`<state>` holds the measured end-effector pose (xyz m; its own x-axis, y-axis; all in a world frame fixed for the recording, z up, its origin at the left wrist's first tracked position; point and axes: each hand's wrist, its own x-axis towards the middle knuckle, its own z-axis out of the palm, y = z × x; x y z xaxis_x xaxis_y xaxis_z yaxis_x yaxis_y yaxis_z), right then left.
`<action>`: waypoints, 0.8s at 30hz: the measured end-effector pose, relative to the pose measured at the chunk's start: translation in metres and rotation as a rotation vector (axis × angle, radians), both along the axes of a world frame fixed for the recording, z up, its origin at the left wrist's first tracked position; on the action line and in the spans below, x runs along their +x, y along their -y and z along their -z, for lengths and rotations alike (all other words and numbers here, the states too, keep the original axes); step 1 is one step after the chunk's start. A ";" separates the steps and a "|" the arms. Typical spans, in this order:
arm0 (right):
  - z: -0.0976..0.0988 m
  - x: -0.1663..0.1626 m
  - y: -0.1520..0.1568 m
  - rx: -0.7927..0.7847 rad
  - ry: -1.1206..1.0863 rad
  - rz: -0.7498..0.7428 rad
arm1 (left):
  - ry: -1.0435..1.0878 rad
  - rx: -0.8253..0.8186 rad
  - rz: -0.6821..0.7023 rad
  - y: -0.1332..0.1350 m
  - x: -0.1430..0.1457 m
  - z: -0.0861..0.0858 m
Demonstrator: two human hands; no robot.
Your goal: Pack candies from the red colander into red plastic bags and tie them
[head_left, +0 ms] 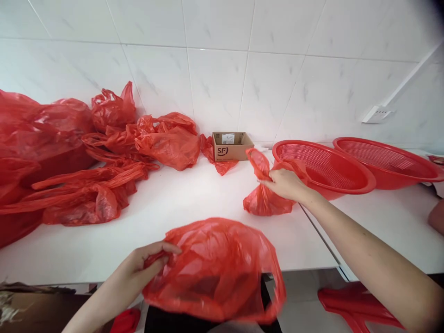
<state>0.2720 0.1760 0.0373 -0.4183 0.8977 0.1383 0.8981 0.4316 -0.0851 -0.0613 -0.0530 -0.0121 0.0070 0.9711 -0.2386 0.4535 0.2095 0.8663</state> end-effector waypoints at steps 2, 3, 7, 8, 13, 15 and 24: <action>-0.012 -0.010 -0.012 0.057 -0.126 0.063 | 0.026 -0.040 0.041 0.001 0.006 -0.001; -0.019 -0.017 -0.016 0.078 -0.182 0.066 | 0.040 -0.042 0.040 -0.001 0.010 0.000; -0.031 -0.044 -0.023 0.094 -0.308 0.009 | 0.127 0.001 -0.040 -0.020 0.032 0.003; -0.030 -0.050 -0.023 0.072 -0.346 -0.026 | 0.149 0.016 -0.067 -0.025 0.038 0.003; -0.016 -0.063 -0.019 -0.086 -0.508 -0.215 | 0.168 0.062 -0.089 -0.037 0.052 0.005; -0.011 -0.062 -0.010 -0.111 -0.468 -0.180 | 0.137 0.085 -0.044 -0.036 0.049 0.007; 0.015 -0.071 0.067 -0.038 -0.020 -0.433 | -0.254 0.638 -0.283 -0.059 0.057 -0.022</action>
